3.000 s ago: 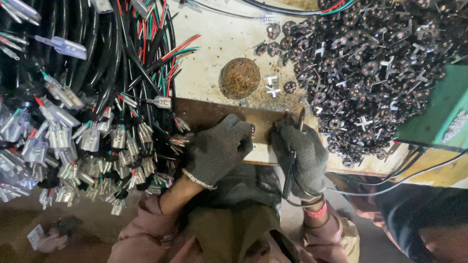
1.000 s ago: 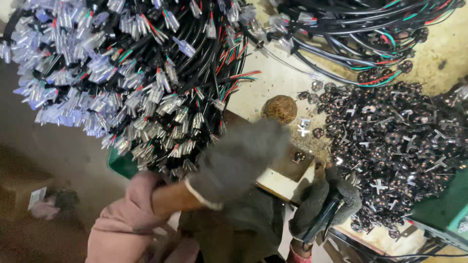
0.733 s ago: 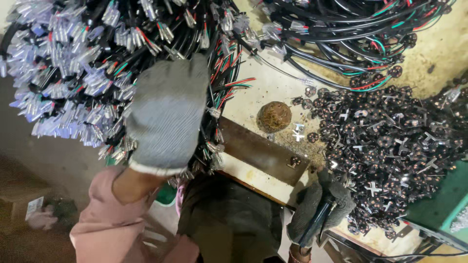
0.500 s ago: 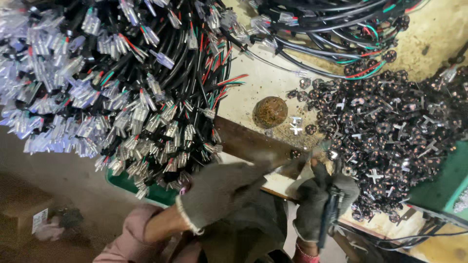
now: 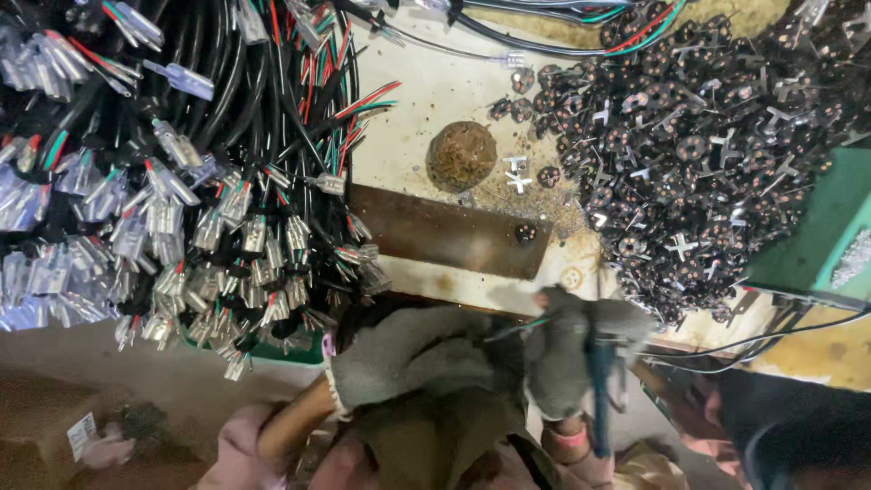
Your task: The person, wearing gloves, works at a factory bench assembling wire harnesses. They pick up wire ends with connectors, hold a soldering iron, and solder or tin the wire terminals, placing finished pieces with the large piles of connectors and cables on the bench.
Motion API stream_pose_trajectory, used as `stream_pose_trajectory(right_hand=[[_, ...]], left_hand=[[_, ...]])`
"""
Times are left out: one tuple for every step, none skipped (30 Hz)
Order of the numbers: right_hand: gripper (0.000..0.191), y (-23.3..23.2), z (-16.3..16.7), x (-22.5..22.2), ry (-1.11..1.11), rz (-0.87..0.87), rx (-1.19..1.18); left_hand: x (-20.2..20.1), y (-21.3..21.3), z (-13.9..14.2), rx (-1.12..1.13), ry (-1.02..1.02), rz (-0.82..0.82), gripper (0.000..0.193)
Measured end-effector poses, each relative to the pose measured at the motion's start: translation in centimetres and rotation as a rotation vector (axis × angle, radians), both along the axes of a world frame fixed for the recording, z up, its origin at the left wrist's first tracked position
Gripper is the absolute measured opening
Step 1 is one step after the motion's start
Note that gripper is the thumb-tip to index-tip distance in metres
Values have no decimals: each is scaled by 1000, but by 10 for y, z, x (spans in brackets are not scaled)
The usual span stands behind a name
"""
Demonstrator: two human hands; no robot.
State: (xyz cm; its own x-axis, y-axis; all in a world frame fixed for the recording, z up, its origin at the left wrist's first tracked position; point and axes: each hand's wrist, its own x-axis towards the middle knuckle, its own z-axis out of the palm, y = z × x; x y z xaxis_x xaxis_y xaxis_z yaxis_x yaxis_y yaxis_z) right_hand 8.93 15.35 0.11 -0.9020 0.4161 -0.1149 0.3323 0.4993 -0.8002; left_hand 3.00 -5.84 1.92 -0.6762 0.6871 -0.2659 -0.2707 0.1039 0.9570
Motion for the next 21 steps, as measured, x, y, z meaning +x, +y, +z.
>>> stream_pose_trajectory(right_hand=[[12, -5, -5, -2, -17, 107, -97], [13, -11, -11, -2, 43, 191, -70], [14, -9, -12, -3, 86, 242, -41], [16, -9, -14, -3, 122, 268, -20], [18, -5, -13, -2, 197, 144, 0], [20, 1, -12, -2, 265, 22, 7], [22, 5, -10, -1, 341, -117, 10], [25, 10, -8, 0, 297, -106, 4], [27, 9, -10, -2, 261, -78, -16], [30, 9, -10, -3, 219, -8, -39], [32, 7, -12, -5, 154, 95, -47], [35, 2, -15, -8, 122, 133, -65], [37, 0, -13, -9, 102, 138, -108], [40, -4, -13, -11, 120, 102, -149], [43, -5, -11, -12, 122, 75, -182], [45, -5, -7, -13, 139, 58, -217], [48, -7, -5, -16, 108, 56, -199], [51, -6, -1, -17, 51, 36, -175], [55, -6, 2, -18, -23, 13, -151], [55, -7, 4, -19, 35, 91, -24], [54, -6, 6, -20, 94, 175, 99]], left_hand=[[-4, 7, 0, -40, -37, 66, 25], [-6, 12, 0, -108, -97, 126, 25], [-6, 18, -2, -187, -171, 180, 22], [-5, 22, -5, -196, -163, 227, 21], [-3, 25, -9, -208, -155, 287, 19], [0, 27, -14, -225, -152, 343, 18], [2, 27, -19, -232, -165, 354, 17], [4, 26, -24, -236, -165, 366, 16], [5, 26, -28, -235, -157, 389, 15], [5, 24, -31, -224, -113, 408, 15], [5, 24, -33, -212, -81, 424, 15], [4, 24, -33, -202, -47, 442, 15], [3, 24, -32, -212, -71, 417, 15], [2, 24, -31, -226, -93, 396, 15], [2, 25, -29, -240, -130, 373, 15], [3, 25, -26, -226, -68, 371, 17], [2, 26, -25, -207, 13, 369, 18], [3, 26, -24, -186, 98, 373, 20], [4, 26, -23, -160, 116, 376, 20], [6, 25, -23, -138, 128, 382, 19], [7, 25, -23, -120, 142, 394, 19]])
